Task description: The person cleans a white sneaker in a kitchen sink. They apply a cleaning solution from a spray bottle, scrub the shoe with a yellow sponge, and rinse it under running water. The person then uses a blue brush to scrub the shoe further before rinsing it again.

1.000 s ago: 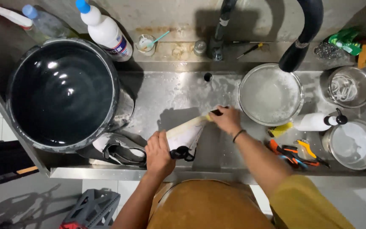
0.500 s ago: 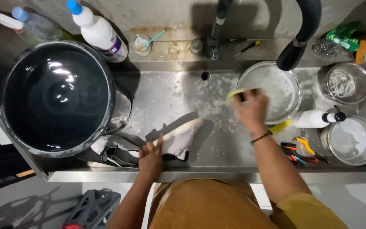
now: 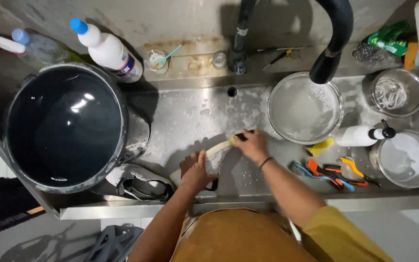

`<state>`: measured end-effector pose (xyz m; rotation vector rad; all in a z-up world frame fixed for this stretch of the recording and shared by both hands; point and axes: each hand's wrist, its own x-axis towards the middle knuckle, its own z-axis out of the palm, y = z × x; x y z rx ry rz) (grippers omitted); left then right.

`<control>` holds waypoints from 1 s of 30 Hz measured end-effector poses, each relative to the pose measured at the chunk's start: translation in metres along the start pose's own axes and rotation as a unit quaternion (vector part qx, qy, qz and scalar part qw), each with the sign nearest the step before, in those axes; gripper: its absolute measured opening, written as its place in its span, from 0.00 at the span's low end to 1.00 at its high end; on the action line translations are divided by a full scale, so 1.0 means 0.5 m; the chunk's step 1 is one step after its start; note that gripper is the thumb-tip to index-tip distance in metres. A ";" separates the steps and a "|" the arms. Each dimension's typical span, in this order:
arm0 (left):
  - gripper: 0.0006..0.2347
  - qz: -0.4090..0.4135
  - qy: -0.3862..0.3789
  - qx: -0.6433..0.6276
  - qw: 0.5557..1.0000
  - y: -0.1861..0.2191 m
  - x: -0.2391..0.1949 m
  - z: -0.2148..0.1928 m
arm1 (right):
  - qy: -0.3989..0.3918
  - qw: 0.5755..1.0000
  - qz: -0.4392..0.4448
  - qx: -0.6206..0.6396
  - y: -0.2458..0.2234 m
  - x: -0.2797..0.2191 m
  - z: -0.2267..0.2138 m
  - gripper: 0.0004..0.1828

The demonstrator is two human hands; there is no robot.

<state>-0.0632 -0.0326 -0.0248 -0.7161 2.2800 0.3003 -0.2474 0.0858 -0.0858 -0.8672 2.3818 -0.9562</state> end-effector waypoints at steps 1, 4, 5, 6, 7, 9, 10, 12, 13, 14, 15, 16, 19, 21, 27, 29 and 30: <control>0.44 -0.012 -0.022 -0.102 0.994 0.006 -0.034 -0.061 | -0.067 0.996 0.039 -0.054 -0.005 0.008 -0.051 0.31; 0.43 -0.009 0.056 -0.187 0.981 0.043 0.026 -0.067 | 0.027 0.992 -0.088 -0.089 0.003 0.023 -0.117 0.25; 0.47 0.000 0.139 -0.175 0.975 0.063 0.052 -0.016 | 0.169 0.954 -0.240 -0.066 0.015 -0.004 -0.119 0.14; 0.47 0.000 0.134 -0.178 0.975 0.074 0.083 -0.020 | 0.164 0.955 -0.238 -0.068 0.055 0.011 -0.138 0.14; 0.38 -0.027 0.068 -0.188 0.979 0.085 0.120 -0.030 | 0.237 0.939 -0.211 -0.132 0.093 0.034 -0.160 0.17; 0.30 -0.052 0.005 -0.197 0.979 0.096 0.161 -0.047 | 0.310 0.912 -0.184 -0.196 0.147 0.066 -0.211 0.20; 0.26 -0.034 0.034 -0.181 0.982 0.095 0.167 -0.054 | 0.175 0.976 0.034 -0.126 0.163 0.078 -0.239 0.28; 0.23 -0.023 0.064 -0.168 0.983 0.089 0.128 -0.069 | 0.023 0.968 0.245 -0.045 0.126 0.076 -0.271 0.37; 0.22 0.001 0.105 -0.213 0.972 0.083 0.098 -0.092 | 0.063 0.985 0.153 -0.038 0.072 0.074 -0.281 0.27; 0.21 0.026 0.145 -0.256 0.955 0.079 0.069 -0.115 | 0.103 0.992 0.059 -0.030 0.020 0.072 -0.292 0.18; 0.21 0.026 0.139 -0.256 0.956 0.084 0.056 -0.108 | 0.099 0.992 0.065 -0.031 -0.051 0.032 -0.286 0.18; 0.20 0.054 0.194 -0.324 0.924 0.089 0.041 -0.100 | 0.111 0.990 -0.085 0.028 -0.123 -0.009 -0.279 0.17; 0.17 0.139 0.283 -0.500 0.806 0.066 0.007 -0.102 | 0.040 0.989 -0.074 0.122 -0.100 -0.002 -0.219 0.22; 0.16 0.190 0.298 -0.606 0.713 0.039 -0.008 -0.046 | -0.057 0.982 0.097 0.149 -0.055 -0.010 -0.191 0.28; 0.17 0.277 0.290 -0.621 0.673 -0.023 -0.016 0.015 | 0.021 0.961 -0.173 0.214 -0.104 -0.050 -0.099 0.21; 0.16 0.228 0.275 -0.589 0.725 -0.066 -0.053 0.013 | -0.099 0.994 0.008 0.045 -0.022 0.000 -0.054 0.32; 0.16 0.229 0.281 -0.586 0.725 -0.077 -0.073 -0.007 | -0.098 0.994 0.002 0.047 -0.049 0.007 -0.057 0.32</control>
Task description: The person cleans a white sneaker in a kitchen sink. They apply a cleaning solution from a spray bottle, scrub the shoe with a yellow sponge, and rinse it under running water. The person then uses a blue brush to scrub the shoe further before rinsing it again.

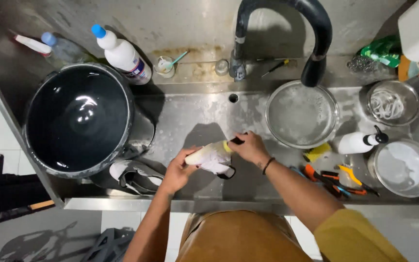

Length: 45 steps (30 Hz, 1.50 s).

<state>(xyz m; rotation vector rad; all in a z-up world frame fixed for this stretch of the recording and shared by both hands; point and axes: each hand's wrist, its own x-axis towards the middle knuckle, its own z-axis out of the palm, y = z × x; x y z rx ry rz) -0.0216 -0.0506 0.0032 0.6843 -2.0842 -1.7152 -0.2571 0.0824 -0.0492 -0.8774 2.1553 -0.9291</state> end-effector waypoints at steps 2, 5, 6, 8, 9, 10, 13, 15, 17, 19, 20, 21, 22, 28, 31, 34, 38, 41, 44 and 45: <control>0.19 -0.049 -0.010 0.019 0.999 0.044 -0.024 -0.021 | 0.019 0.998 -0.008 0.066 -0.040 -0.010 0.000 0.29; 0.22 -0.041 -0.011 0.051 0.998 -0.009 -0.044 -0.025 | 0.000 0.992 -0.119 0.041 -0.089 -0.029 0.105 0.18; 0.22 -0.045 -0.011 0.052 0.998 -0.017 -0.079 -0.035 | -0.003 0.992 -0.117 0.044 -0.058 -0.036 0.078 0.18; 0.20 -0.026 0.030 0.085 0.996 -0.035 -0.098 -0.069 | -0.095 0.993 0.067 -0.014 -0.013 0.006 0.011 0.26; 0.20 -0.029 0.032 0.085 0.995 -0.051 -0.111 -0.077 | -0.099 0.993 0.067 -0.015 -0.038 0.016 -0.022 0.26; 0.19 -0.082 0.061 0.062 0.993 -0.069 -0.123 -0.086 | -0.005 0.998 0.062 -0.021 -0.062 0.028 -0.052 0.25; 0.19 -0.179 0.119 0.050 0.975 -0.064 -0.150 -0.069 | 0.189 0.966 -0.103 -0.141 0.001 0.040 -0.163 0.22; 0.22 -0.211 0.140 0.069 0.965 -0.055 -0.134 -0.060 | 0.295 0.887 -0.261 -0.240 0.107 0.066 -0.232 0.18; 0.19 -0.232 0.187 0.138 0.945 -0.062 -0.117 -0.050 | 0.129 0.949 0.199 -0.207 0.242 0.098 -0.287 0.40; 0.19 -0.241 0.185 0.153 0.940 -0.017 -0.102 -0.033 | 0.131 0.955 0.218 -0.156 0.145 0.062 -0.272 0.39; 0.18 -0.249 0.182 0.169 0.936 0.003 -0.085 -0.026 | 0.133 0.958 0.234 -0.102 0.096 0.054 -0.266 0.39; 0.18 -0.254 0.177 0.170 0.936 0.013 -0.076 -0.012 | 0.130 0.956 0.241 -0.102 0.060 0.044 -0.195 0.39; 0.17 -0.222 0.174 0.217 0.935 0.021 -0.069 0.003 | 0.104 0.980 0.151 -0.079 0.025 0.034 -0.124 0.25; 0.16 -0.165 0.162 0.308 0.923 -0.015 -0.079 0.028 | -0.002 0.996 -0.046 -0.082 0.061 -0.026 0.063 0.18; 0.15 -0.161 0.191 0.270 0.930 0.012 -0.077 0.016 | 0.026 0.993 -0.062 -0.092 0.030 -0.006 0.038 0.19; 0.14 -0.153 0.204 0.248 0.935 0.012 -0.089 0.033 | 0.009 0.989 -0.119 0.083 -0.080 -0.072 0.040 0.15; 0.13 -0.133 0.208 0.218 0.944 0.022 -0.102 0.036 | 0.163 0.954 -0.207 -0.143 0.086 -0.006 0.012 0.14; 0.14 -0.191 0.226 0.191 0.936 0.015 -0.104 0.029 | 0.213 0.925 -0.289 -0.121 0.055 -0.003 -0.114 0.15; 0.15 -0.157 0.210 0.233 0.936 0.011 -0.100 0.028 | 0.346 0.859 -0.205 -0.318 0.196 0.037 -0.226 0.16; 0.15 -0.163 0.207 0.232 0.936 0.021 -0.094 0.039 | 0.341 0.861 -0.202 -0.320 0.265 0.052 -0.225 0.16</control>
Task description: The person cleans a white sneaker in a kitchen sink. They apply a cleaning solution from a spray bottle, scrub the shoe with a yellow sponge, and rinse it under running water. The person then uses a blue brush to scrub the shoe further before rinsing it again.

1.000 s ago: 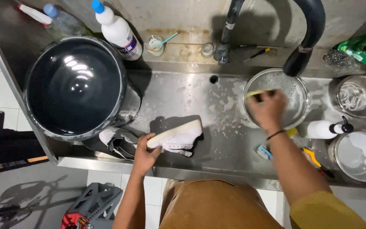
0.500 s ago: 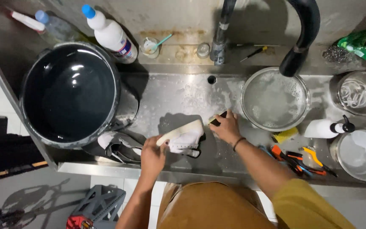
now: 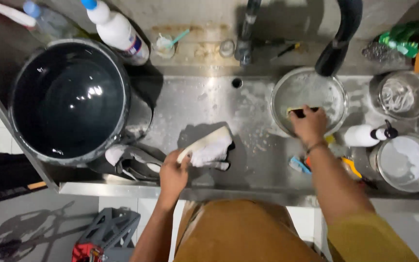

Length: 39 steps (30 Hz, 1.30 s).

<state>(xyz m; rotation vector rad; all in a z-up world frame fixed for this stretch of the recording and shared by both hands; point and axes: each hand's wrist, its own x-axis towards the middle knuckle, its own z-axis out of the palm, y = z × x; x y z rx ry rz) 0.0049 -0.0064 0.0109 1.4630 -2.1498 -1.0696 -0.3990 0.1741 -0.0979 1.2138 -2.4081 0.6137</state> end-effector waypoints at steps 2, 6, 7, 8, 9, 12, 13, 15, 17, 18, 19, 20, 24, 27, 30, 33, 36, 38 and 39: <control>0.15 0.041 -0.020 0.101 0.994 0.036 0.015 0.016 | -0.336 0.848 0.401 0.086 0.107 -0.030 0.091 0.27; 0.14 0.072 -0.021 0.175 0.982 0.055 0.025 0.063 | -0.147 0.935 0.166 0.275 -0.321 0.003 -0.130 0.06; 0.13 0.085 -0.014 0.178 0.980 0.055 0.026 0.077 | -0.142 0.923 0.122 0.335 -0.395 -0.025 -0.141 0.11; 0.12 0.102 -0.005 0.182 0.978 0.055 0.037 0.090 | -0.130 0.907 0.075 0.395 -0.470 -0.045 -0.146 0.20; 0.12 0.106 -0.002 0.181 0.978 0.033 0.054 0.087 | -0.126 0.907 0.073 0.394 -0.432 -0.047 -0.079 0.20; 0.12 0.067 -0.012 0.166 0.984 -0.021 0.042 0.065 | -0.233 0.891 0.196 0.335 -0.326 -0.074 0.035 0.11; 0.13 0.071 -0.018 0.161 0.984 -0.024 0.035 0.055 | -0.309 0.888 0.203 0.274 -0.295 -0.069 0.034 0.23; 0.14 0.071 -0.017 0.151 0.986 -0.014 0.031 0.038 | -0.384 0.877 0.200 0.206 -0.328 -0.035 -0.017 0.38; 0.13 0.075 -0.016 0.114 0.991 0.008 0.023 0.029 | -0.173 0.879 0.009 0.445 -0.456 -0.005 -0.129 0.06; 0.13 0.068 -0.010 0.110 0.992 0.012 0.036 0.029 | -0.179 0.877 0.002 0.445 -0.433 -0.024 -0.070 0.06; 0.11 0.088 0.001 0.096 0.992 0.013 0.046 0.029 | -0.216 0.886 0.030 0.409 -0.410 -0.045 -0.012 0.10; 0.09 0.106 0.007 0.083 0.991 0.009 0.044 0.028 | -0.255 0.891 0.062 0.370 -0.389 -0.082 0.039 0.15; 0.11 0.044 -0.014 -0.006 0.999 -0.039 0.033 0.006 | -0.398 0.899 0.132 0.126 -0.219 -0.054 0.019 0.31; 0.14 0.046 0.013 0.019 0.999 -0.041 0.063 0.022 | -0.153 0.962 -0.054 0.222 -0.149 0.028 -0.067 0.12; 0.17 0.063 0.023 0.111 0.991 -0.008 0.067 0.041 | -0.038 0.999 0.029 0.017 0.008 -0.002 -0.013 0.19; 0.19 0.064 0.026 0.154 0.986 0.064 0.082 0.054 | -0.318 0.848 0.407 0.117 -0.007 0.020 -0.019 0.35; 0.19 0.041 0.013 0.222 0.974 0.142 0.086 0.052 | -0.259 0.876 0.362 0.184 -0.267 0.085 -0.171 0.21; 0.19 0.016 0.013 0.204 0.979 0.164 0.098 0.071 | -0.113 0.925 0.109 0.346 -0.428 0.061 -0.201 0.18; 0.19 0.025 0.009 0.207 0.978 0.154 0.109 0.085 | -0.107 0.926 0.116 0.344 -0.417 0.048 -0.155 0.18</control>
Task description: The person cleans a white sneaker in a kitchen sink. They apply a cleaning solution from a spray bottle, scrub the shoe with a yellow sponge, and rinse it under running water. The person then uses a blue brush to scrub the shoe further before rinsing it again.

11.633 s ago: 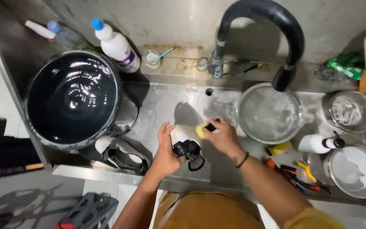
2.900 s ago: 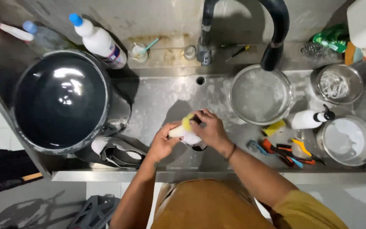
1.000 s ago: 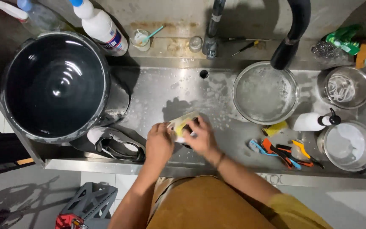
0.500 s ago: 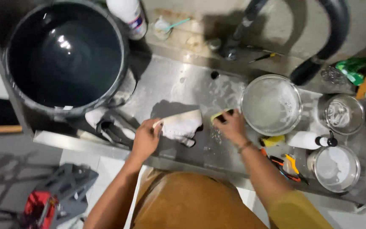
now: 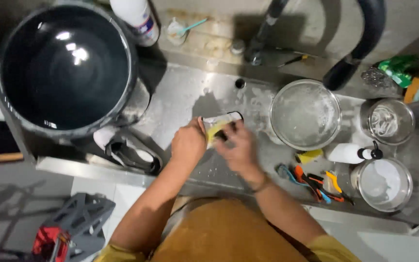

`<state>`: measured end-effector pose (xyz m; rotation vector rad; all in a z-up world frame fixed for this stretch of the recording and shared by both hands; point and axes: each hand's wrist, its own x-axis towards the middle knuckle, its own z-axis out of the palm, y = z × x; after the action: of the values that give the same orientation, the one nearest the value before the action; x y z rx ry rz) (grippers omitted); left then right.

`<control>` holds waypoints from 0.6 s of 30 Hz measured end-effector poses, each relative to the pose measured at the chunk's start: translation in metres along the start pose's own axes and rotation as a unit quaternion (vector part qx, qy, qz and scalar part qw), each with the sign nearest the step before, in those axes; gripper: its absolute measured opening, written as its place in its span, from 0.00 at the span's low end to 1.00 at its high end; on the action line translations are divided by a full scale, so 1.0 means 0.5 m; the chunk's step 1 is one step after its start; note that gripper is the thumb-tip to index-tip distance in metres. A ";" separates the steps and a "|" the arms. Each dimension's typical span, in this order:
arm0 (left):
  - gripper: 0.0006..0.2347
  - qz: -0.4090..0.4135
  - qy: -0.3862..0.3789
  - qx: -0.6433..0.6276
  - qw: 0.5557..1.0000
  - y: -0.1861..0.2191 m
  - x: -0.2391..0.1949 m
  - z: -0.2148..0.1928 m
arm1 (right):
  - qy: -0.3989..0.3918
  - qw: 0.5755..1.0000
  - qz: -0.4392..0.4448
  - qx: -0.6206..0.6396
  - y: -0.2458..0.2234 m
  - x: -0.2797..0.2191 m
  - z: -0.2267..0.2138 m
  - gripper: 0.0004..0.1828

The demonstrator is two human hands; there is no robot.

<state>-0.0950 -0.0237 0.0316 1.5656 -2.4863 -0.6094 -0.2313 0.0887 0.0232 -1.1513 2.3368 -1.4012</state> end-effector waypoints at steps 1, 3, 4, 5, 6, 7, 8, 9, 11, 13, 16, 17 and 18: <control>0.19 -0.007 0.001 0.003 1.000 -0.006 0.006 0.013 | -0.025 0.999 -0.015 -0.016 0.036 -0.001 0.027 0.16; 0.20 -0.009 0.008 0.007 1.000 -0.013 0.014 0.026 | -0.044 0.998 -0.035 -0.028 0.105 0.025 0.039 0.14; 0.19 0.004 0.020 -0.004 1.000 -0.014 0.016 0.026 | -0.040 0.994 -0.047 -0.090 0.139 0.054 0.024 0.17; 0.19 0.014 0.020 -0.015 1.000 -0.016 0.000 0.026 | -0.042 0.986 -0.048 -0.153 0.172 0.061 0.000 0.20; 0.19 0.017 0.014 -0.012 1.000 -0.014 -0.008 0.025 | -0.042 0.986 -0.042 -0.153 0.083 0.050 -0.008 0.20; 0.20 0.016 0.015 -0.006 1.000 -0.006 0.000 0.029 | -0.088 0.994 -0.029 -0.054 0.001 0.056 -0.014 0.17; 0.20 0.016 0.017 0.000 1.000 0.002 0.007 0.032 | -0.133 0.990 -0.017 0.047 -0.083 0.061 -0.021 0.14; 0.20 0.021 0.013 0.004 1.000 -0.012 0.010 0.023 | -0.129 0.990 -0.012 0.050 0.004 0.068 0.010 0.14; 0.16 0.099 0.096 -0.018 0.990 -0.038 0.023 0.015 | -0.086 0.986 0.091 -0.107 0.186 0.083 0.074 0.18; 0.17 0.098 0.097 -0.031 0.990 -0.046 0.010 0.020 | -0.049 0.994 0.000 -0.101 0.165 0.086 0.033 0.15; 0.17 0.092 0.090 -0.028 0.991 -0.048 -0.002 0.034 | -0.037 0.993 -0.102 -0.048 0.121 0.021 0.068 0.16; 0.17 0.089 0.090 -0.007 0.992 -0.048 -0.002 0.033 | -0.057 0.991 -0.118 0.006 0.100 -0.008 0.100 0.17; 0.17 0.094 0.089 -0.005 0.992 -0.050 0.004 0.025 | -0.052 0.992 -0.116 0.006 0.133 0.026 0.081 0.17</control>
<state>-0.0792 -0.0314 0.0098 1.2994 -2.4531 -0.4346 -0.2542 0.0696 -0.0496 -1.4937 2.1768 -1.3856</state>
